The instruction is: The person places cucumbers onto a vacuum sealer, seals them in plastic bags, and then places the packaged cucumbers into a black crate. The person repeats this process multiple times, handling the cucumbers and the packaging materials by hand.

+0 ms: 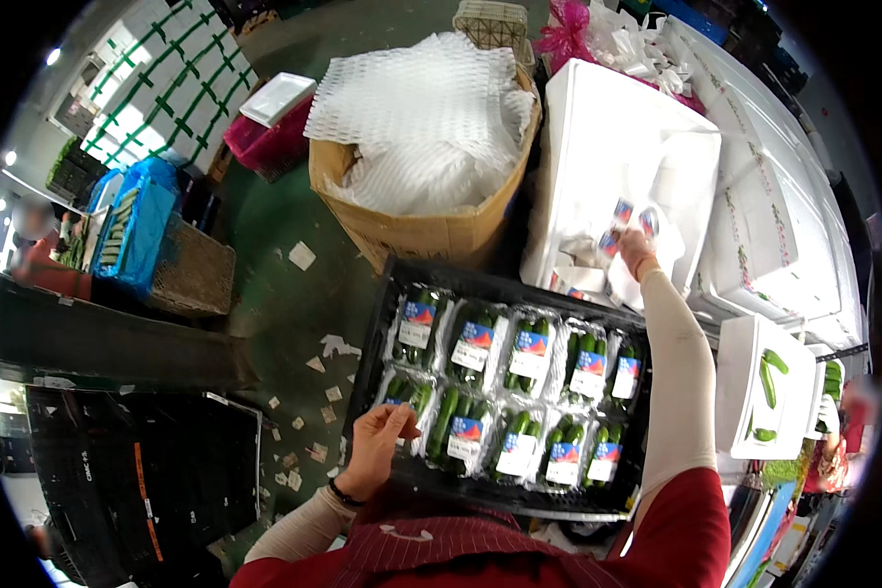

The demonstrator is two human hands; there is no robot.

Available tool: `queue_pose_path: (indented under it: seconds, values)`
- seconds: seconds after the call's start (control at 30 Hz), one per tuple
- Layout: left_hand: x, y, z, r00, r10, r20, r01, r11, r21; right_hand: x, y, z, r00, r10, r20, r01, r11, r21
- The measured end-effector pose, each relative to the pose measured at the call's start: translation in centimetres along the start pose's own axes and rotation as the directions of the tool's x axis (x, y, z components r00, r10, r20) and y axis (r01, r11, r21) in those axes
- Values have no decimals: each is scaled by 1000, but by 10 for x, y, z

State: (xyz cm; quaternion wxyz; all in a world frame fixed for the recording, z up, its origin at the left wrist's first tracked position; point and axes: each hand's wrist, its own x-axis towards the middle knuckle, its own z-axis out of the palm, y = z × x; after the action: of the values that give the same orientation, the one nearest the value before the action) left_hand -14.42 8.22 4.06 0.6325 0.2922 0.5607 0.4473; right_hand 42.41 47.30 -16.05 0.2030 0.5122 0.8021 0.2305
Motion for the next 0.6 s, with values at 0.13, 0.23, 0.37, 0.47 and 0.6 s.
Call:
queue_pose_path:
  seconds: [0.13,0.23,0.37,0.47,0.6]
  values:
    - [58,55,-16,977,211,-35,-200,959,202,27,-29,-27,909,-355,218,149,764,627]
    - [139,90,-31,883,462,84,-465,833,299,16,-18,-94,682,-256,685,-605,329,725]
    - [275,147,-74,723,622,300,-544,246,802,-32,-27,-252,791,-28,612,-612,1,791]
    - [374,174,-89,803,510,306,-201,-252,947,-94,-56,-289,905,340,254,-277,20,961]
    - [472,199,-123,906,404,127,118,-528,841,-206,-122,-356,829,515,217,-283,51,958]
